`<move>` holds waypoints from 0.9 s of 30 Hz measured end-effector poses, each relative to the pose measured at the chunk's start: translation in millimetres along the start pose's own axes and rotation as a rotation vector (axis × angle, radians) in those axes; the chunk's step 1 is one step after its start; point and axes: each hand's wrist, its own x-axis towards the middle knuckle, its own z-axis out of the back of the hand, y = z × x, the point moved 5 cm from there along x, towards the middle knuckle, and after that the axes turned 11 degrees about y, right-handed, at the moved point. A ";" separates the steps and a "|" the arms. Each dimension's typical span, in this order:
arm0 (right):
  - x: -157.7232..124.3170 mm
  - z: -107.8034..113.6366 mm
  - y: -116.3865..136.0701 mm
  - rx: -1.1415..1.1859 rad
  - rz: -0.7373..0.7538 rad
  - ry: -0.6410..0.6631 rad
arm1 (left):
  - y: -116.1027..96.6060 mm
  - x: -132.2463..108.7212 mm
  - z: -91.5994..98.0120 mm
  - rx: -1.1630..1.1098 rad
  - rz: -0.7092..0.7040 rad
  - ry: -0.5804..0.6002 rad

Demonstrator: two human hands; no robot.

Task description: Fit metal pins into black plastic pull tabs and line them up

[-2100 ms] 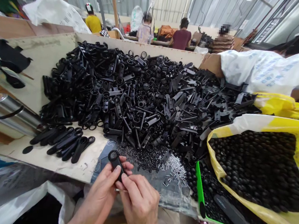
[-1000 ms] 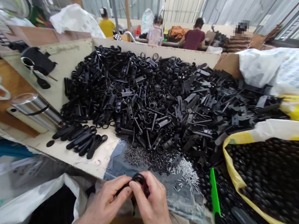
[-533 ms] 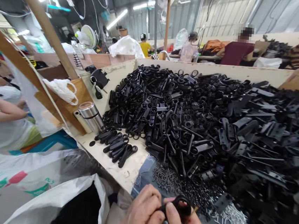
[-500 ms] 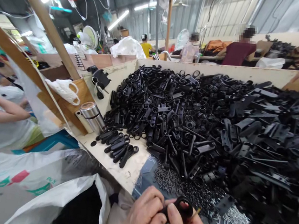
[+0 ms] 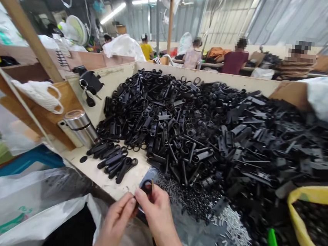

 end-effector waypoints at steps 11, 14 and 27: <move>35.9 6.2 21.6 0.057 -0.086 0.231 | -51.8 18.9 13.8 0.103 -0.137 0.052; 37.8 15.3 21.3 -0.168 -0.049 0.221 | -51.5 17.8 16.8 0.210 -0.196 -0.014; 72.1 19.1 67.7 -0.690 0.113 0.127 | -33.8 36.2 18.7 -0.411 0.031 -0.041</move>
